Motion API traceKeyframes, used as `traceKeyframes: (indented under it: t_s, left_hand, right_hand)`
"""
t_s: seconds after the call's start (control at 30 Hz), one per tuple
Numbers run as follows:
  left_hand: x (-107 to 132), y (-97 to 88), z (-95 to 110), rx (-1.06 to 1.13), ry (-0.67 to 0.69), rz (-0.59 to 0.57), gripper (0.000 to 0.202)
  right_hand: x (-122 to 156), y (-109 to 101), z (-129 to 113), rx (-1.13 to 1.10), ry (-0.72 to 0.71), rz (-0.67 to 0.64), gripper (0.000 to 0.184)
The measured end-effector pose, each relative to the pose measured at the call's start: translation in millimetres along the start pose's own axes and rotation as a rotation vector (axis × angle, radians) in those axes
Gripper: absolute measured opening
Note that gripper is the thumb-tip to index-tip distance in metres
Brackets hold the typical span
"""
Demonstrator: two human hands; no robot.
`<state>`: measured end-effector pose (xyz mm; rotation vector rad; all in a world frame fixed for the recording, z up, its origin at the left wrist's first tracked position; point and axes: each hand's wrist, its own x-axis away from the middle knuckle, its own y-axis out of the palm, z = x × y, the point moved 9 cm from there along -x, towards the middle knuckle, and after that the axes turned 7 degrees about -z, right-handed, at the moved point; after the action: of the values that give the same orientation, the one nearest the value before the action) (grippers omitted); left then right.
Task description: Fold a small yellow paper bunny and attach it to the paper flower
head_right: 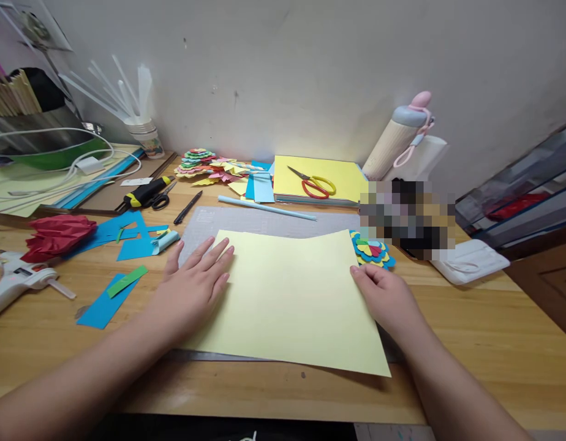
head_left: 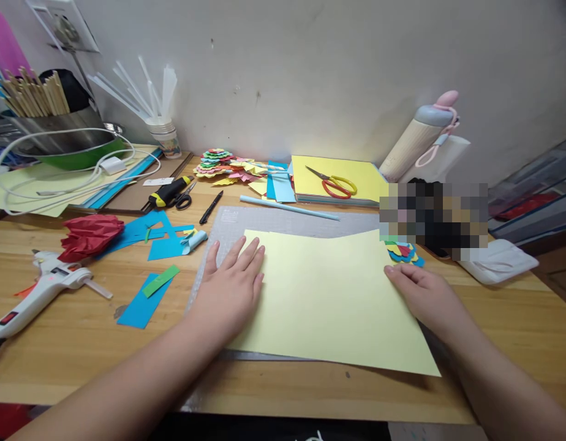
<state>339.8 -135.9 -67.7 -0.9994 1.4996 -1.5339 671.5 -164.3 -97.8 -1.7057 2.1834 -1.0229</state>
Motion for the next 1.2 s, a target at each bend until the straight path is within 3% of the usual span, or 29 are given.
traceKeyframes:
  t_s: [0.17,0.4,0.53,0.73,0.97,1.1,1.2]
  left_hand:
    - [-1.8,9.8,-5.8,0.019,-0.044,-0.022,0.05]
    - [3.3,18.9,-12.3,0.044,-0.098,-0.065,0.052]
    - [3.3,20.9,-11.9,0.045,-0.099,-0.068,0.053]
    - [2.7,20.5,-11.6,0.052,-0.095,-0.066,0.053]
    - [4.5,18.5,-10.3,0.065,-0.084,-0.044,0.052]
    - [4.4,16.6,-10.4,0.076,-0.083,-0.022,0.051]
    - [3.7,12.8,-11.3,0.08,-0.084,-0.003,0.05]
  right_hand:
    - [2.2,7.3,4.8,0.042,-0.047,-0.054,0.037]
    - [14.9,6.2,24.7,0.266,-0.022,-0.068,0.044]
    - [18.1,6.7,25.7,0.457,-0.002,-0.081,0.043]
    - [19.2,7.8,32.3,0.508,0.033,-0.11,0.045]
    - [31.1,-20.8,47.0,0.362,0.05,0.008,0.037]
    - [45.2,-32.2,53.9,-0.024,0.143,0.092,0.029]
    - [49.0,-16.1,58.1,-0.32,0.24,-0.01,0.028]
